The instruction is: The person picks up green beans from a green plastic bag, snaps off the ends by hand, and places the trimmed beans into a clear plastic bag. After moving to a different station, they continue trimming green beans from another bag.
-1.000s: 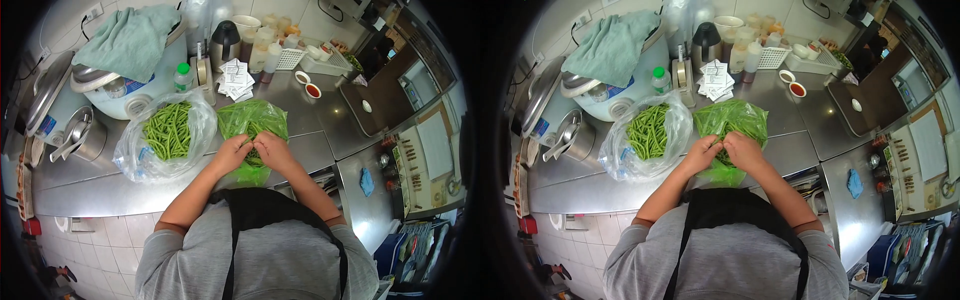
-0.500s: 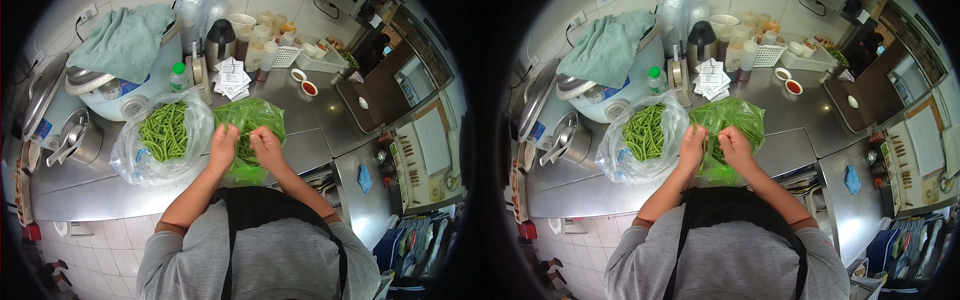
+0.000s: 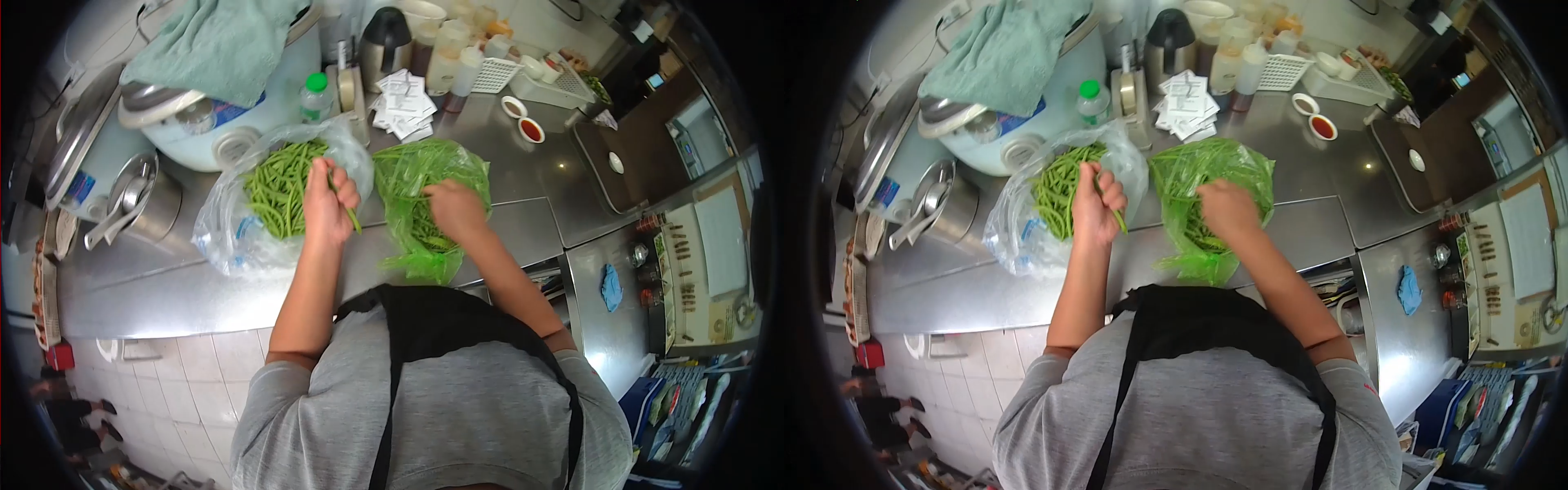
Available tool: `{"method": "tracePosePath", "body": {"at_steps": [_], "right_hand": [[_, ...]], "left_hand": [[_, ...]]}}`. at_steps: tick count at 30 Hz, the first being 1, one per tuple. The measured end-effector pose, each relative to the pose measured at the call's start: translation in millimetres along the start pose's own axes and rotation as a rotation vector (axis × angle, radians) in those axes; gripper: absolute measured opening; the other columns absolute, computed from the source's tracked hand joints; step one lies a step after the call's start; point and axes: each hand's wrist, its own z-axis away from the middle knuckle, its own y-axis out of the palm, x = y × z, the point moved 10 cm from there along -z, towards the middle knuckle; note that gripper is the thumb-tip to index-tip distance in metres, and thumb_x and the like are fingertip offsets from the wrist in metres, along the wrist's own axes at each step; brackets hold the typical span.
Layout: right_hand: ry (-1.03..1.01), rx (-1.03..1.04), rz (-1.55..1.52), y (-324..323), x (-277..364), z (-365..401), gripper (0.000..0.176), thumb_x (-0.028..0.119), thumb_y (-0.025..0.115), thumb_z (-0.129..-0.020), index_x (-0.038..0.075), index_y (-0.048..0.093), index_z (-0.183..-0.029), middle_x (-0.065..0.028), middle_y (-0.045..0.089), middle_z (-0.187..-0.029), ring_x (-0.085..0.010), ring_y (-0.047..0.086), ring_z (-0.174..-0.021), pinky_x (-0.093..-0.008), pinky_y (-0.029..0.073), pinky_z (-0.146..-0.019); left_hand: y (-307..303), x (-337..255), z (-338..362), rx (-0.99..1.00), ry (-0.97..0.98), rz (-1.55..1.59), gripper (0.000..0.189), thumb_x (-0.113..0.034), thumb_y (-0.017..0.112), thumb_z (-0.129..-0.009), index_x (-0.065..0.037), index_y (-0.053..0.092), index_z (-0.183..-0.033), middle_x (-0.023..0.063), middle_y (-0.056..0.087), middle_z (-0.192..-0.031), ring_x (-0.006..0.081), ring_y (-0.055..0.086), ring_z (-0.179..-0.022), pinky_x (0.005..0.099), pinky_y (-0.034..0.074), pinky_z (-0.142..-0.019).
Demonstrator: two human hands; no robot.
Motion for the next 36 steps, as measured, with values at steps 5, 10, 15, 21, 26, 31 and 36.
{"method": "tracePosePath", "body": {"at_steps": [5, 10, 15, 21, 26, 31, 36], "right_hand": [[-0.019, 0.044, 0.099, 52.3, -2.8, -2.8, 0.01, 0.013, 0.05, -0.068, 0.008, 0.056, -0.075, -0.0095, 0.053, -0.076, -0.0263, 0.053, -0.076, -0.0386, 0.042, -0.065], [0.043, -0.171, -0.226, 12.8, -9.0, 6.2, 0.012, 0.016, 0.053, -0.07, 0.007, 0.05, -0.078, -0.01, 0.053, -0.075, -0.0263, 0.053, -0.075, -0.0385, 0.04, -0.063], [0.0, -0.088, -0.371, 3.3, 14.0, 7.2, 0.017, 0.018, 0.055, -0.07, 0.006, 0.048, -0.081, -0.0102, 0.056, -0.071, -0.0275, 0.055, -0.068, -0.0381, 0.039, -0.065], [-0.057, -0.144, -0.413, -0.8, 16.9, 13.7, 0.017, 0.019, 0.054, -0.073, 0.006, 0.049, -0.083, -0.01, 0.058, -0.072, -0.0269, 0.056, -0.068, -0.0383, 0.04, -0.062], [-0.061, -0.178, -0.447, -6.5, 12.9, 20.0, 0.014, 0.019, 0.053, -0.075, 0.007, 0.052, -0.082, -0.0091, 0.058, -0.073, -0.027, 0.056, -0.069, -0.039, 0.041, -0.062], [-0.022, -0.131, -0.439, -4.7, 7.9, 22.4, 0.015, 0.021, 0.053, -0.075, 0.006, 0.054, -0.077, -0.0099, 0.057, -0.072, -0.0279, 0.055, -0.068, -0.0389, 0.042, -0.061], [-0.023, -0.025, -0.441, 1.1, 11.6, 22.5, 0.017, 0.022, 0.051, -0.076, 0.005, 0.053, -0.072, -0.0112, 0.054, -0.069, -0.0295, 0.054, -0.066, -0.0384, 0.042, -0.06]], "left_hand": [[16.7, 61.1, 19.0, 0.053, -0.239, -0.259, 0.014, -0.026, 0.046, -0.085, -0.014, 0.04, -0.08, -0.0042, 0.033, -0.057, 0.0049, 0.028, -0.041, 0.0177, 0.021, -0.035], [16.0, 62.1, 16.1, 0.036, -0.163, -0.395, 0.009, -0.017, 0.05, -0.083, -0.012, 0.043, -0.085, -0.0046, 0.036, -0.057, 0.0037, 0.029, -0.04, 0.0172, 0.023, -0.034], [25.5, 78.2, 17.9, 0.081, -0.148, -0.629, 0.016, -0.013, 0.052, -0.081, -0.007, 0.049, -0.096, -0.0052, 0.041, -0.056, 0.0014, 0.031, -0.039, 0.0168, 0.024, -0.034], [26.4, 72.1, 16.4, 0.171, -0.072, -0.756, 0.01, -0.015, 0.052, -0.082, -0.007, 0.05, -0.088, -0.0064, 0.039, -0.053, 0.0011, 0.03, -0.039, 0.0161, 0.022, -0.035], [15.0, 40.5, 6.7, 0.003, -0.001, -0.562, 0.009, -0.016, 0.049, -0.083, -0.007, 0.049, -0.085, -0.0069, 0.037, -0.055, 0.0014, 0.026, -0.039, 0.0169, 0.02, -0.035], [14.5, 34.2, 7.4, -0.012, -0.004, -0.513, 0.01, -0.018, 0.046, -0.085, -0.008, 0.048, -0.087, -0.0051, 0.04, -0.06, 0.0028, 0.027, -0.04, 0.0175, 0.02, -0.036], [22.5, 50.0, 14.4, 0.045, -0.064, -0.532, 0.015, -0.021, 0.043, -0.086, -0.007, 0.048, -0.087, -0.0013, 0.047, -0.069, 0.004, 0.031, -0.043, 0.0182, 0.022, -0.037]]}}
